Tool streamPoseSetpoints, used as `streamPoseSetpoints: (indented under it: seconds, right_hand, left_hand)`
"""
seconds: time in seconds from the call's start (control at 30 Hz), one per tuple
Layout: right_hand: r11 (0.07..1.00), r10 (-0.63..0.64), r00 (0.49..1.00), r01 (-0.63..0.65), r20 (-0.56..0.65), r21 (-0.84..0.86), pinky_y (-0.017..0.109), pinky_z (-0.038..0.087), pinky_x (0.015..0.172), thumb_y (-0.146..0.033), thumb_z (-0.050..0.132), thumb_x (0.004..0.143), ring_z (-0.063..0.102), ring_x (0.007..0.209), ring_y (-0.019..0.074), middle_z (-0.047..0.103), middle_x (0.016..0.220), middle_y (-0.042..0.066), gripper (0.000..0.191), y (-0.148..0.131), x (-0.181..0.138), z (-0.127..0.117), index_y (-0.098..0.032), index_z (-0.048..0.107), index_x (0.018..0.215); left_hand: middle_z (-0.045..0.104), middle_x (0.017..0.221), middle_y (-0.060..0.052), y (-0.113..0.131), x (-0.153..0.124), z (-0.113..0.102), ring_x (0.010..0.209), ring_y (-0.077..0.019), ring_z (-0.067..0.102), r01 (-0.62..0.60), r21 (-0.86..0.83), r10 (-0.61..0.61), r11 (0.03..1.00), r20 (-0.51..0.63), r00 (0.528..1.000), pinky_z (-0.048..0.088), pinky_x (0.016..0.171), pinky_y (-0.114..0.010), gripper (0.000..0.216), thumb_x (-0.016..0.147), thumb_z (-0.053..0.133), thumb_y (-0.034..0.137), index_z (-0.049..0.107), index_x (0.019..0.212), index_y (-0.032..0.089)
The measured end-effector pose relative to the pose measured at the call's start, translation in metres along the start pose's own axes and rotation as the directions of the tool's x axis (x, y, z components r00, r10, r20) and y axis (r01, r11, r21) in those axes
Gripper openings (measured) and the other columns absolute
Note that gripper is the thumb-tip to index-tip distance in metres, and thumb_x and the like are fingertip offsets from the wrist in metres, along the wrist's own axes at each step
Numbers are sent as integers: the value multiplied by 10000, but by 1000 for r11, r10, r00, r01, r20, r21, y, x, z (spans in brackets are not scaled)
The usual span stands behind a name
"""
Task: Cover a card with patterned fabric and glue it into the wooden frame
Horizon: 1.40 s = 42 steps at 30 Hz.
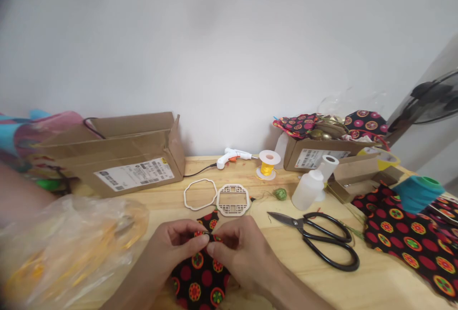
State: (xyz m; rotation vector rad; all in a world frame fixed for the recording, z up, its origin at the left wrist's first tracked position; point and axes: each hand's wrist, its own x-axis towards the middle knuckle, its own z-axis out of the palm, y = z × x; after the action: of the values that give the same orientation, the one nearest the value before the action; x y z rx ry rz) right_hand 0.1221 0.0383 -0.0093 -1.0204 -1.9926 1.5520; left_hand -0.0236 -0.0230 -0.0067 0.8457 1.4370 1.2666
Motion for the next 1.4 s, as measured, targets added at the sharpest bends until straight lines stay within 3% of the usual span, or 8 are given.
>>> streamPoseSetpoints:
  seconds: [0.27, 0.43, 0.6, 0.73, 0.83, 1.0, 1.13, 1.4]
  right_hand:
    - [993, -95, 990, 102, 104, -59, 218, 244, 426, -279, 546, 714, 300, 464, 87, 387, 477, -38, 233, -4, -2, -3, -121, 657, 583]
    - [999, -15, 996, 11, 83, 49, 217, 212, 414, -299, 581, 671, 280, 452, 80, 357, 458, -53, 222, -2, 0, 1, -123, 618, 542]
    - [954, 114, 987, -141, 112, 266, 222, 302, 456, -330, 652, 569, 415, 467, 93, 525, 517, -5, 218, -5, 3, 0, -115, 616, 569]
    - [953, 94, 988, -125, 124, 275, 210, 295, 448, -304, 660, 573, 413, 441, 78, 544, 511, -14, 187, -5, 8, -5, -120, 628, 586]
    - [959, 61, 995, -81, 79, 273, 216, 308, 472, -284, 669, 572, 433, 477, 91, 557, 532, -20, 163, -4, 10, -6, -134, 638, 629]
    - [954, 41, 999, -43, 13, 298, 219, 302, 472, -233, 644, 587, 438, 486, 100, 553, 496, -21, 114, -5, 7, -1, -146, 624, 517]
    - [930, 82, 996, -86, 26, 357, 207, 275, 439, -212, 627, 576, 413, 456, 90, 519, 451, -36, 110, -6, 6, 2, -154, 624, 483]
    - [926, 118, 992, -129, 52, 354, 199, 235, 425, -354, 605, 627, 339, 423, 71, 455, 440, -47, 248, -6, 9, -1, -138, 577, 509]
  left_hand:
    - [608, 514, 23, 0, -1, 2, 518, -102, 502, -11, 7, 11, 1000, 15, 1000, 372, 516, -205, 107, 554, 710, 234, 655, 559, 142]
    - [591, 501, 21, 1, -4, 4, 514, -104, 475, -12, 31, 12, 999, -17, 1000, 351, 505, -209, 214, 610, 673, 330, 642, 535, 132]
    - [582, 463, 20, 2, -6, 1, 484, -118, 506, 96, -91, -95, 991, 20, 995, 353, 479, -215, 336, 695, 567, 435, 625, 542, 141]
    - [681, 585, -3, 2, -1, -3, 584, -132, 575, 81, -90, -75, 993, 67, 995, 411, 573, -221, 175, 610, 687, 320, 682, 668, 155]
    - [697, 600, -8, 3, 1, -3, 590, -124, 580, 57, -48, -55, 997, 45, 997, 417, 582, -214, 136, 607, 693, 279, 693, 669, 158]
    - [684, 579, 0, 3, 0, 2, 568, -118, 559, -2, 18, 1, 1000, 40, 999, 409, 568, -213, 94, 609, 686, 244, 689, 610, 150]
    - [670, 560, 3, 3, -3, 2, 551, -119, 548, -6, 39, 4, 999, 44, 999, 397, 553, -219, 101, 616, 677, 245, 681, 604, 146]
    - [678, 579, -27, 7, -4, 2, 580, -160, 581, 90, -9, -89, 996, 69, 994, 413, 574, -262, 279, 708, 567, 386, 679, 694, 131]
